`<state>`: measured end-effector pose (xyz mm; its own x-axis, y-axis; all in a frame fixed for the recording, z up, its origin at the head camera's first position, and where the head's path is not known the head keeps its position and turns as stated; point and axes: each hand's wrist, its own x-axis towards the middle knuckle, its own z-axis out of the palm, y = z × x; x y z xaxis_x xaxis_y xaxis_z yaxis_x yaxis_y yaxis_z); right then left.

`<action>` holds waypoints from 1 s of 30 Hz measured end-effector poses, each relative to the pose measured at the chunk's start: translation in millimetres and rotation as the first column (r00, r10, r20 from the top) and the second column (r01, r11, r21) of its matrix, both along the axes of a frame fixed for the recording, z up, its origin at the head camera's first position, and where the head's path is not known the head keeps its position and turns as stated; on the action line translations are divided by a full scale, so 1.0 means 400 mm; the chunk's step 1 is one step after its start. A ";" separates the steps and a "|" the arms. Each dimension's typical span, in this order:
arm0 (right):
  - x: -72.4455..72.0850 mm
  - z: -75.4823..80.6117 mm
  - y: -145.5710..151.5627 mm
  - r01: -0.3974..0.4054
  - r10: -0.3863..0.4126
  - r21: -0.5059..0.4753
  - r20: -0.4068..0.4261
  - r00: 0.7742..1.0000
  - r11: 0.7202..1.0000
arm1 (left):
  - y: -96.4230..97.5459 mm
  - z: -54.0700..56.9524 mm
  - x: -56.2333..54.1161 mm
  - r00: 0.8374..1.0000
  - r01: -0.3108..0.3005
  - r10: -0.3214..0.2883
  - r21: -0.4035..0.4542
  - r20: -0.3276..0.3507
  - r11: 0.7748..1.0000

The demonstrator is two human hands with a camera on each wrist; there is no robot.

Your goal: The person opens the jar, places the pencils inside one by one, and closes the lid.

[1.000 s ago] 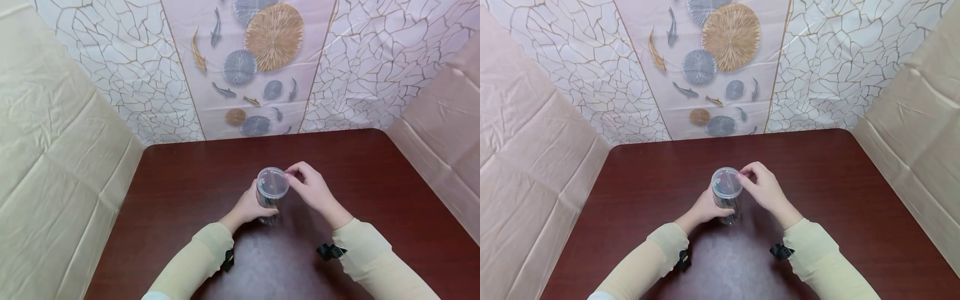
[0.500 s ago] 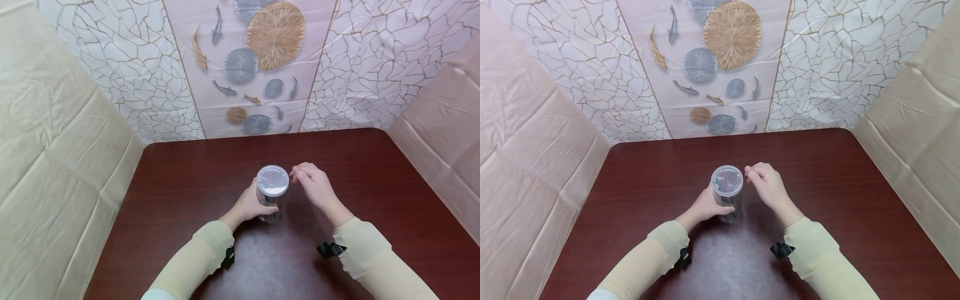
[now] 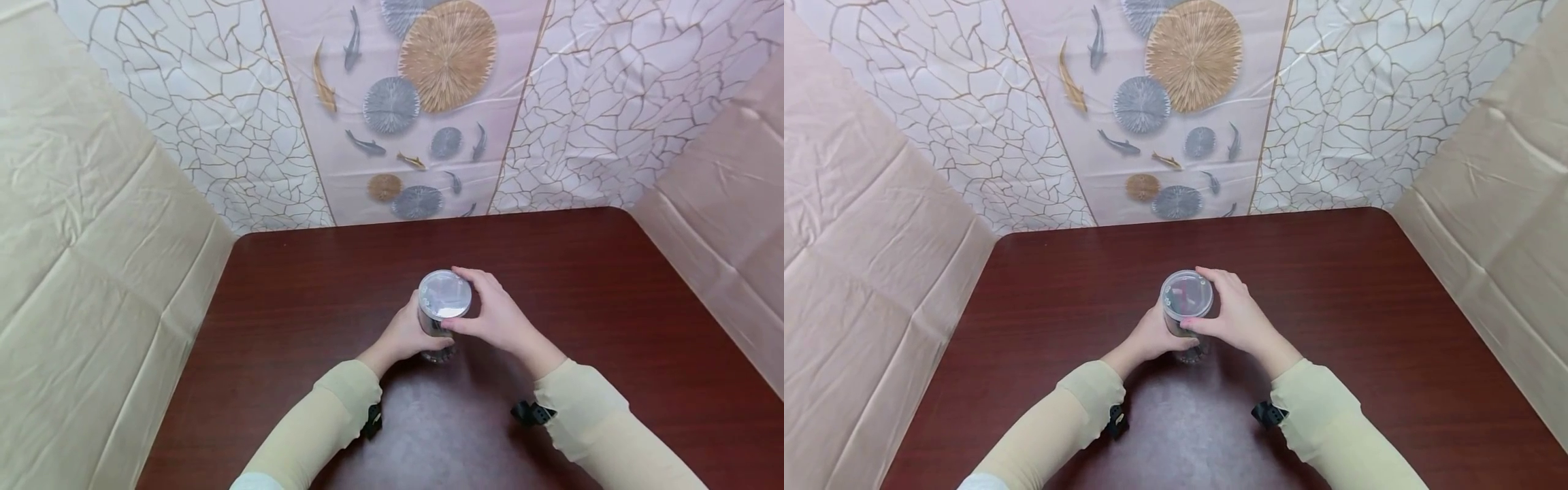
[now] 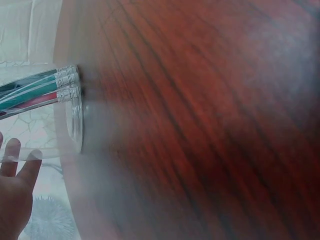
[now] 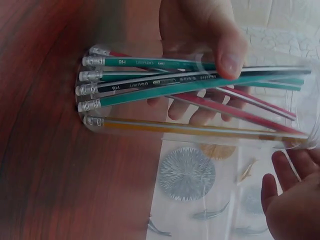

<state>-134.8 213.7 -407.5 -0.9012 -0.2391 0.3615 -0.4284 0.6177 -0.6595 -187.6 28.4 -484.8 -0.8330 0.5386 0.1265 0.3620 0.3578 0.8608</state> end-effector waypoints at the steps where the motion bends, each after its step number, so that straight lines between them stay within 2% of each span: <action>1: 0.003 0.000 -0.001 0.010 -0.010 -0.001 -0.005 1.000 1.000 | 0.000 0.000 0.000 1.000 0.000 0.000 0.003 -0.003 1.000; 7: 0.002 0.003 -0.009 -0.037 0.035 -0.033 -0.059 0.998 0.999 | 0.001 -0.001 -0.001 1.000 -0.006 0.006 0.016 -0.023 1.000; 12: -0.007 0.005 -0.022 -0.066 0.071 0.048 -0.111 0.991 0.997 | 0.001 -0.004 -0.001 1.000 -0.002 0.002 -0.008 -0.007 1.000; 15: -0.009 0.002 -0.024 -0.048 0.052 0.037 -0.115 0.992 0.998 | 0.002 -0.003 -0.001 1.000 0.003 -0.003 -0.020 0.002 1.000; 17: -0.009 -0.002 -0.022 -0.042 0.041 -0.014 -0.091 0.995 0.999 | 0.002 -0.003 -0.002 1.000 0.007 -0.007 -0.020 0.005 1.000; 20: -0.011 -0.008 -0.016 -0.053 0.052 -0.093 -0.013 0.999 0.994 | 0.002 -0.002 -0.002 1.000 0.004 -0.004 -0.022 0.008 1.000; 24: -0.017 -0.010 -0.008 -0.087 0.101 -0.132 0.100 0.990 0.987 | 0.001 -0.002 -0.001 1.000 -0.004 0.004 -0.033 0.011 0.999; 27: -0.023 -0.002 -0.009 -0.102 0.117 -0.119 0.127 0.985 0.988 | 0.000 0.000 -0.001 1.000 0.000 0.000 -0.032 0.020 0.999; 30: -0.029 0.012 -0.014 -0.107 0.115 -0.078 0.113 0.987 0.991 | -0.001 0.006 0.000 1.000 0.004 -0.002 -0.038 0.029 0.999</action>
